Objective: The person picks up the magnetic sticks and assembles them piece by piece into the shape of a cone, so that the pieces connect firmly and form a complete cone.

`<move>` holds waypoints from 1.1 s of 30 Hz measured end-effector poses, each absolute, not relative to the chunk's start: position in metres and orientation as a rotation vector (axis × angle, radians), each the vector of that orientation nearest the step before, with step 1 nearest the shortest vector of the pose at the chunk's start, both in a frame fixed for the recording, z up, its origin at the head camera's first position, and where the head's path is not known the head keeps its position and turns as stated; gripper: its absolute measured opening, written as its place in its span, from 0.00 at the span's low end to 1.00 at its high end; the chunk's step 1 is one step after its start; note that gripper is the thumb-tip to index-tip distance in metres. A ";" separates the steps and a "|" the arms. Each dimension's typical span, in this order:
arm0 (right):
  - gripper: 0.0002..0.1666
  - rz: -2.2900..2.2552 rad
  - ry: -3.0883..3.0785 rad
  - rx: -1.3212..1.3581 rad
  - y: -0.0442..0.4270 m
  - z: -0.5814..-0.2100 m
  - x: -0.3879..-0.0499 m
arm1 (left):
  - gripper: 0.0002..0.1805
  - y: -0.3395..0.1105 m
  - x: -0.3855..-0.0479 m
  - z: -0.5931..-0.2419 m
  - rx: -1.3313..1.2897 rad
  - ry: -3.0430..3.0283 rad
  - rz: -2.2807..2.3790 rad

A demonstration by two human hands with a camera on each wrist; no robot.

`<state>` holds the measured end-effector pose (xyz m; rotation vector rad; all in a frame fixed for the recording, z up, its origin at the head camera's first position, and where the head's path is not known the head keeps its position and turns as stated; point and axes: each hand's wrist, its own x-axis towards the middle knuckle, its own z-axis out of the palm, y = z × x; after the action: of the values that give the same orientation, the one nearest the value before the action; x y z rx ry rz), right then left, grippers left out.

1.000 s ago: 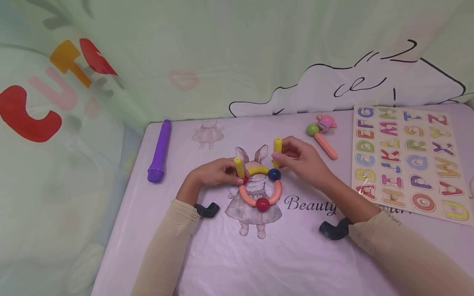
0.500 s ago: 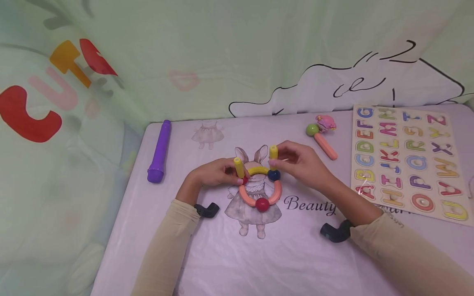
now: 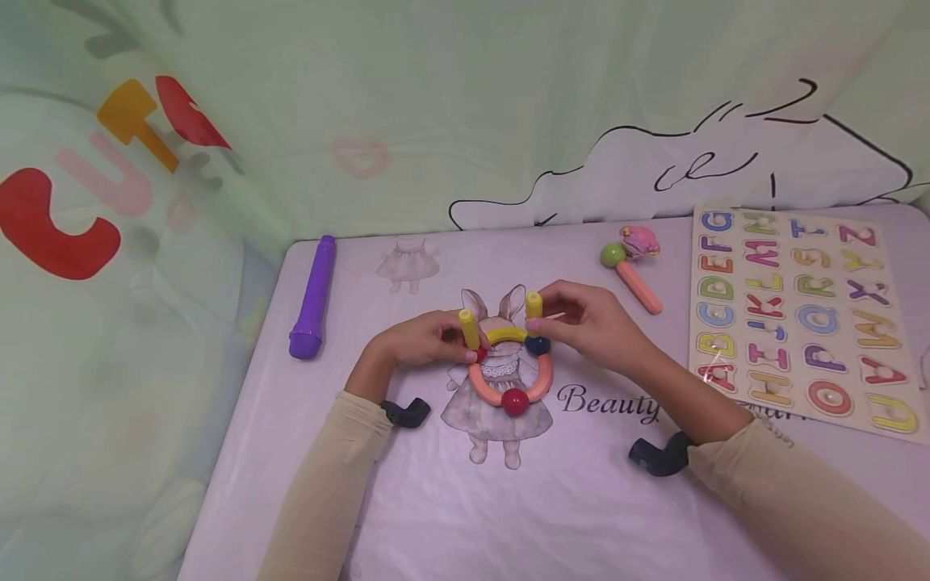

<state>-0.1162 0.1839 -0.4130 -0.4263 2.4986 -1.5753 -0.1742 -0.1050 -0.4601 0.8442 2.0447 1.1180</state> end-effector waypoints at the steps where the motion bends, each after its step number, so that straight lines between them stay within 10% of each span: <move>1: 0.13 -1.573 2.497 -0.425 0.184 -0.413 -0.116 | 0.11 -0.105 -0.174 -0.460 0.843 2.044 1.118; 33: 0.14 -1.499 2.511 -0.501 0.188 -0.422 -0.118 | 0.12 -0.106 -0.174 -0.460 0.874 2.039 1.129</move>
<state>-0.1180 0.1881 -0.4217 -0.5012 2.5108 -1.4993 -0.1745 -0.1055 -0.4602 0.8742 2.0386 1.1290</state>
